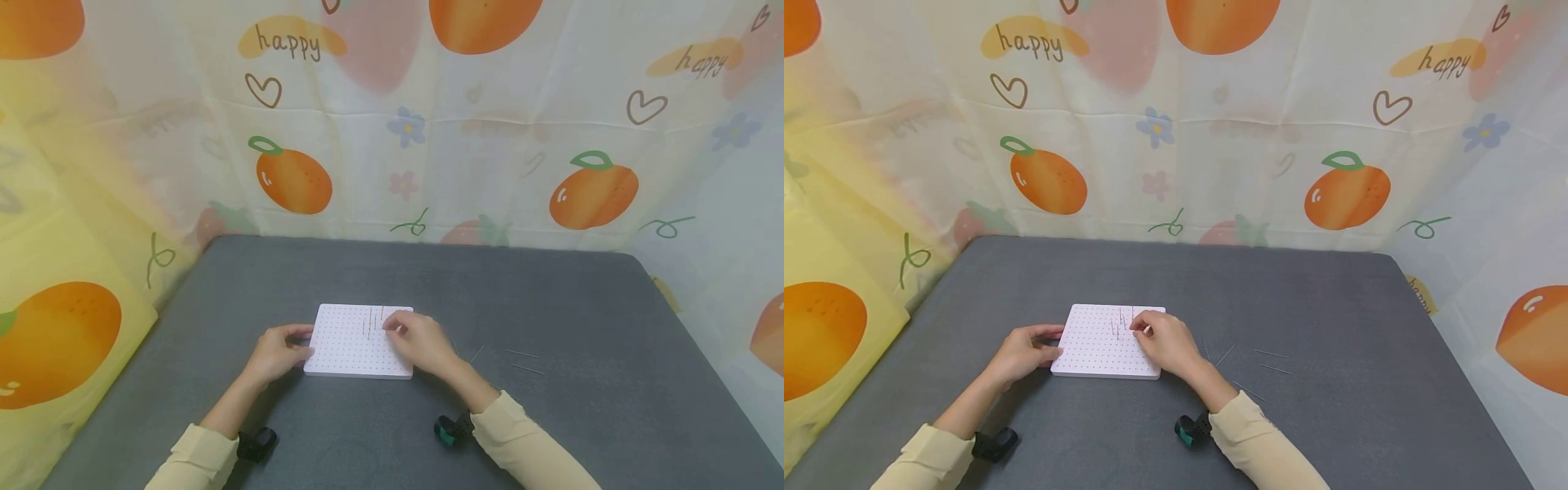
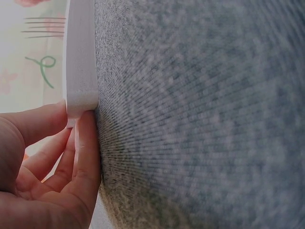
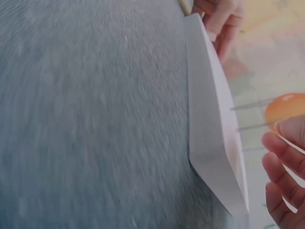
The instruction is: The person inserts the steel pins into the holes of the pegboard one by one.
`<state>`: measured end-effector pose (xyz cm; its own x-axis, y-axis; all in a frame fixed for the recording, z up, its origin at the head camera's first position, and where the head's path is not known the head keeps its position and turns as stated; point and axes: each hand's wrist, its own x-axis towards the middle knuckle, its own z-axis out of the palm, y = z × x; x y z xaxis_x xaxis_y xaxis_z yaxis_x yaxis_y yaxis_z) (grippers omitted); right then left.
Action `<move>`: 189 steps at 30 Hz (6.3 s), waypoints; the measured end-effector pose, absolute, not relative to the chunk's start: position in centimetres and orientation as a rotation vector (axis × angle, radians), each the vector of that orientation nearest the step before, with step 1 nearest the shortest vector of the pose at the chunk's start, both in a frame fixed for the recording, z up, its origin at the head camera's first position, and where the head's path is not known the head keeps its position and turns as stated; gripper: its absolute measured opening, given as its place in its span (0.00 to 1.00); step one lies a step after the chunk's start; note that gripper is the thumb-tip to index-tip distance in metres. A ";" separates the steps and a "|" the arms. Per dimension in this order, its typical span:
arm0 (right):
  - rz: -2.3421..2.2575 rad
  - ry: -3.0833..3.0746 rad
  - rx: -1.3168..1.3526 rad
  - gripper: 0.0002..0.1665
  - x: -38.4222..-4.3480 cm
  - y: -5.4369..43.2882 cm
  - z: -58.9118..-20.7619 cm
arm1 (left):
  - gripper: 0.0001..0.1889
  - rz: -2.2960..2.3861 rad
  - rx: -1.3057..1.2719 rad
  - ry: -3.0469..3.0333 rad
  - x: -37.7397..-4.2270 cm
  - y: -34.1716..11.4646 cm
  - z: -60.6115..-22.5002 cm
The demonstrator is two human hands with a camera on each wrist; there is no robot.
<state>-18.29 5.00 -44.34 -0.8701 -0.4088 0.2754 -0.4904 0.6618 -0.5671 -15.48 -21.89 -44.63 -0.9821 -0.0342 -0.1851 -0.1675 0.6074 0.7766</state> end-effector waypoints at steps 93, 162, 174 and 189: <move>0.804 -2.910 0.477 0.04 -15.9 24.8 -46.0 | 0.24 1.320 -0.182 2.693 -15.3 -21.7 -44.7; 1.199 -2.817 0.244 0.08 -18.6 17.5 -42.6 | 0.23 1.307 -0.183 2.677 -15.3 -21.7 -44.5; 1.339 -2.785 0.297 0.06 -19.1 14.8 -42.7 | 0.23 1.310 -0.171 2.685 -15.3 -21.8 -44.6; 1.310 -2.740 0.409 0.04 -19.2 11.9 -43.4 | 0.24 1.297 -0.163 2.696 -15.2 -21.8 -44.6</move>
<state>-19.23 11.94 -43.41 -0.9614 -0.2056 0.1828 -0.2714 0.5993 -0.7531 -15.23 -21.80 -44.55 -0.9835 -0.0346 -0.1775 -0.1602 0.6213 0.7670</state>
